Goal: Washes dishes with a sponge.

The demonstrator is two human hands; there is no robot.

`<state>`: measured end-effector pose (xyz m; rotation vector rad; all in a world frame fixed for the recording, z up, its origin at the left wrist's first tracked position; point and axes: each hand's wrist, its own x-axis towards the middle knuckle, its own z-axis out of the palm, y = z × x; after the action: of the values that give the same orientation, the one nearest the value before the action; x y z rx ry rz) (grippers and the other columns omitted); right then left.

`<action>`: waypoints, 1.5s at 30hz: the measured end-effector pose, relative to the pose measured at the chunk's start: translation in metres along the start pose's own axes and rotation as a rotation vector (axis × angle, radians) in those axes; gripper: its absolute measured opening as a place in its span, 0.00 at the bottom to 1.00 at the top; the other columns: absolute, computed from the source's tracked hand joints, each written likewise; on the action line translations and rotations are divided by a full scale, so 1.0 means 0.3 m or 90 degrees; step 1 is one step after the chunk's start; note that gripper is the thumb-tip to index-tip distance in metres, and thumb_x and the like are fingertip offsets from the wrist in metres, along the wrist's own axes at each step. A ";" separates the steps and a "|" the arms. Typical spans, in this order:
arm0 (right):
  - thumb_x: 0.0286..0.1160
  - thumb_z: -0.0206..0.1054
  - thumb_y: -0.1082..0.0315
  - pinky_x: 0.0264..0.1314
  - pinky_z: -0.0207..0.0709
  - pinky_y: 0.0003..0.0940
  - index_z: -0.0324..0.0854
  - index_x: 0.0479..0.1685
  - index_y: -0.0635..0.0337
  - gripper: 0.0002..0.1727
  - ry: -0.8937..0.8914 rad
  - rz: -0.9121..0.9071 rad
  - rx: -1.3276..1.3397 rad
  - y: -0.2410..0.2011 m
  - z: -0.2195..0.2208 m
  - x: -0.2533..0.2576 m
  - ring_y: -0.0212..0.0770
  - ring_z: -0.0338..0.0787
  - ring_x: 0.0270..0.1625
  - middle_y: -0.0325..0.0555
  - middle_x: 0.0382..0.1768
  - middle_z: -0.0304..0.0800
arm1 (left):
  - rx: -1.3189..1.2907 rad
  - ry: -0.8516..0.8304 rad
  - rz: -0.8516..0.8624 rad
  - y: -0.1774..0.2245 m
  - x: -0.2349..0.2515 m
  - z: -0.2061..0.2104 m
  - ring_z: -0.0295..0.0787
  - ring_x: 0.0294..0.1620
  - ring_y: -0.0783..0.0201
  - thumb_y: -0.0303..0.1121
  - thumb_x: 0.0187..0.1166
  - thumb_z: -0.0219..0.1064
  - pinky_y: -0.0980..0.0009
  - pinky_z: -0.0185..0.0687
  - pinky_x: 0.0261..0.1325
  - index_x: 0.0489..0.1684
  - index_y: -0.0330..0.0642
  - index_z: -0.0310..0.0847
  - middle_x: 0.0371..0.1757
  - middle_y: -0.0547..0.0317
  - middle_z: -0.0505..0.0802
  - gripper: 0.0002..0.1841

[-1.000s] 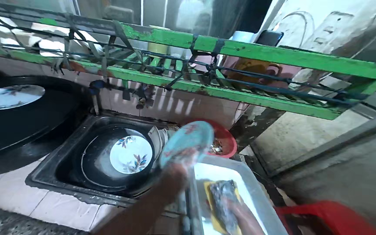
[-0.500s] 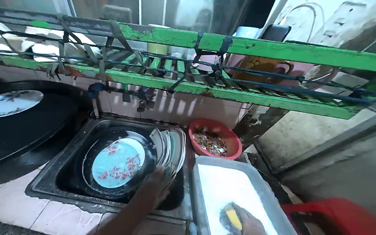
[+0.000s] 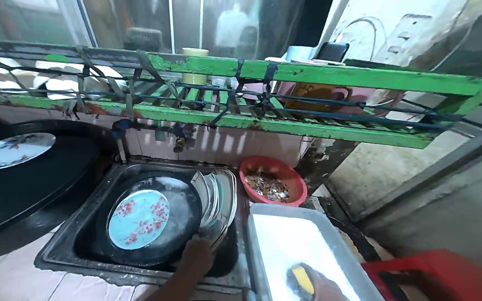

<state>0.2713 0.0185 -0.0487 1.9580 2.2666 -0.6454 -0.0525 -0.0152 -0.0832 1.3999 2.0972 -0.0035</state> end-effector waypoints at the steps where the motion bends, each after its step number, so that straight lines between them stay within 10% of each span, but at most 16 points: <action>1: 0.58 0.80 0.56 0.75 0.71 0.68 0.65 0.88 0.58 0.49 0.003 -0.003 0.003 0.001 0.000 -0.002 0.70 0.77 0.77 0.66 0.75 0.79 | 0.007 -0.001 0.015 -0.027 -0.003 -0.004 0.79 0.74 0.37 0.54 0.81 0.64 0.43 0.77 0.72 0.80 0.47 0.75 0.75 0.35 0.80 0.31; 8: 0.59 0.81 0.56 0.76 0.69 0.71 0.66 0.87 0.61 0.49 0.002 -0.020 0.029 -0.010 -0.013 -0.027 0.73 0.75 0.77 0.70 0.75 0.78 | -0.061 -0.099 0.080 -0.138 -0.034 -0.059 0.74 0.79 0.36 0.73 0.76 0.55 0.34 0.69 0.78 0.85 0.55 0.70 0.78 0.39 0.80 0.43; 17: 0.58 0.81 0.56 0.76 0.71 0.69 0.64 0.88 0.60 0.51 0.006 -0.012 0.027 -0.003 -0.009 -0.014 0.71 0.77 0.77 0.68 0.75 0.78 | -0.078 -0.066 0.075 -0.026 0.118 -0.053 0.76 0.79 0.43 0.62 0.82 0.58 0.38 0.72 0.76 0.74 0.54 0.81 0.74 0.48 0.85 0.30; 22: 0.58 0.81 0.57 0.77 0.69 0.68 0.65 0.88 0.57 0.50 0.001 0.005 0.038 -0.008 -0.013 -0.019 0.69 0.75 0.79 0.65 0.76 0.78 | -0.085 -0.173 0.123 -0.015 0.100 -0.100 0.76 0.80 0.42 0.53 0.89 0.54 0.37 0.67 0.80 0.86 0.49 0.67 0.78 0.41 0.81 0.30; 30: 0.57 0.82 0.55 0.76 0.71 0.67 0.65 0.89 0.56 0.51 -0.008 0.010 0.038 -0.004 -0.007 -0.002 0.68 0.76 0.78 0.63 0.76 0.79 | 0.067 -0.282 0.076 -0.107 0.117 -0.132 0.80 0.73 0.35 0.40 0.77 0.70 0.31 0.71 0.71 0.83 0.41 0.69 0.73 0.34 0.83 0.33; 38: 0.60 0.81 0.58 0.76 0.70 0.69 0.69 0.86 0.57 0.46 0.005 -0.006 0.078 -0.010 -0.033 -0.019 0.70 0.75 0.79 0.64 0.75 0.79 | 0.056 -0.086 0.086 -0.084 0.052 -0.064 0.86 0.66 0.39 0.46 0.82 0.63 0.36 0.78 0.68 0.65 0.38 0.84 0.63 0.39 0.90 0.23; 45: 0.53 0.84 0.64 0.76 0.73 0.64 0.71 0.82 0.58 0.46 0.106 0.061 0.337 0.031 -0.061 -0.003 0.64 0.82 0.73 0.64 0.70 0.83 | -0.277 0.000 0.015 -0.033 -0.125 -0.358 0.91 0.55 0.53 0.37 0.73 0.76 0.49 0.84 0.62 0.64 0.41 0.84 0.54 0.47 0.93 0.21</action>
<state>0.2841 0.0251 -0.0341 2.4075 2.2376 -1.2159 -0.1031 -0.0159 0.0192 1.1557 1.9308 0.4349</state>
